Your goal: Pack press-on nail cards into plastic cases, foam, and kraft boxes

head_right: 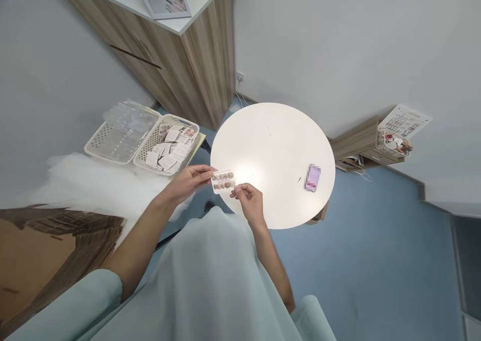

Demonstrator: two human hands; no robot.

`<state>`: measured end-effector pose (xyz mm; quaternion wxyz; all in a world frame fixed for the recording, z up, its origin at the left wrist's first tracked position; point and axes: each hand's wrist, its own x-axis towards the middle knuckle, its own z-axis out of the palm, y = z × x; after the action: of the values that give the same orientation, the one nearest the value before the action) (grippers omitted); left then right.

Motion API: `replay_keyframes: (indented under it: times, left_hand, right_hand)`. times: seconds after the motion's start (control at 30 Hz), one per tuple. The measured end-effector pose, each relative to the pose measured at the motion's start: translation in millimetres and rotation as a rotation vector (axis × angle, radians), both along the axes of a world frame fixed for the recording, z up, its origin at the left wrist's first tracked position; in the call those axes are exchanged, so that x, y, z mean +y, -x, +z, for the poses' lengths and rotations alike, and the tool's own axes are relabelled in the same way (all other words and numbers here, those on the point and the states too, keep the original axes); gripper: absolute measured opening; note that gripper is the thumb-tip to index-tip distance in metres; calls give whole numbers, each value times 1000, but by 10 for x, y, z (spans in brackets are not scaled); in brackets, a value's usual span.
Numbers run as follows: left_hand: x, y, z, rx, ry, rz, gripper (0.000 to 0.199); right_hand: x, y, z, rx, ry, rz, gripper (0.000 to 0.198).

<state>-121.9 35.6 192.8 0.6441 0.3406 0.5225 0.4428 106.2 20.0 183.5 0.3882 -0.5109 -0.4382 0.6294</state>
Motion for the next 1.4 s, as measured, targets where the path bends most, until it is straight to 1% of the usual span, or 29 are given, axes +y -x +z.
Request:
replay_keyframes:
  times: [0.07,0.17,0.23,0.33,0.4,0.47,0.5,0.57,0.67,0.77,0.87,0.93,1.0,1.03,1.13,1.2,1.3,1.4]
  left_hand:
    - [-14,-53,-34,-197,7,-30,46]
    - [-51,-138,-87,-427,4,-91,62]
    - [-79,-179,-126,-486,1,-106,67]
    - [-112,-207,-176,-468,3,-49,65]
    - [-127,-215,-190,-423,19,28,60]
    - [-142,-222,-187,-374,38,96,56]
    - [-151,-226,-183,-353,45,125,54]
    - [-174,-233,-173,-320,57,171,52]
    - [-219,-228,-169,-293,71,211,52]
    - [-271,-193,-164,-265,75,206,54]
    - [-321,-142,-141,-203,49,204,56]
    - [-352,-110,-122,-136,18,198,54]
    - [-380,-82,-111,-59,-18,215,50]
    - [-394,-67,-111,-25,-35,238,47]
    - [-433,-6,-122,23,-83,308,43]
    - [-460,54,-127,24,-107,314,41]
    - [-499,177,-120,15,-114,287,40]
    - [-545,324,-99,-44,-84,233,43]
  right_hand:
    - [-27,-1,-8,71,59,23,31]
    - [-70,37,-17,164,151,58,35]
    - [-100,72,-23,165,176,69,38]
    - [-149,114,-11,70,138,34,37]
    - [-193,135,20,-60,44,-39,32]
    - [-247,161,65,-195,-105,-90,25]
    - [-277,181,87,-250,-191,-89,21]
    - [-336,236,117,-334,-358,-38,15]
    - [-410,342,105,-442,-555,33,10]
    - [-455,433,70,-548,-665,39,13]
    - [-474,475,76,-630,-702,12,16]
    - [-473,481,105,-632,-687,-36,16]
    - [-461,484,136,-578,-599,-102,16]
    - [-453,487,146,-530,-516,-130,16]
    - [-437,518,147,-346,-194,-152,23]
    - [-440,552,129,-256,-53,-151,28]
    - [-460,608,103,-197,2,-167,30]
    - [-481,649,93,-132,33,-145,28]
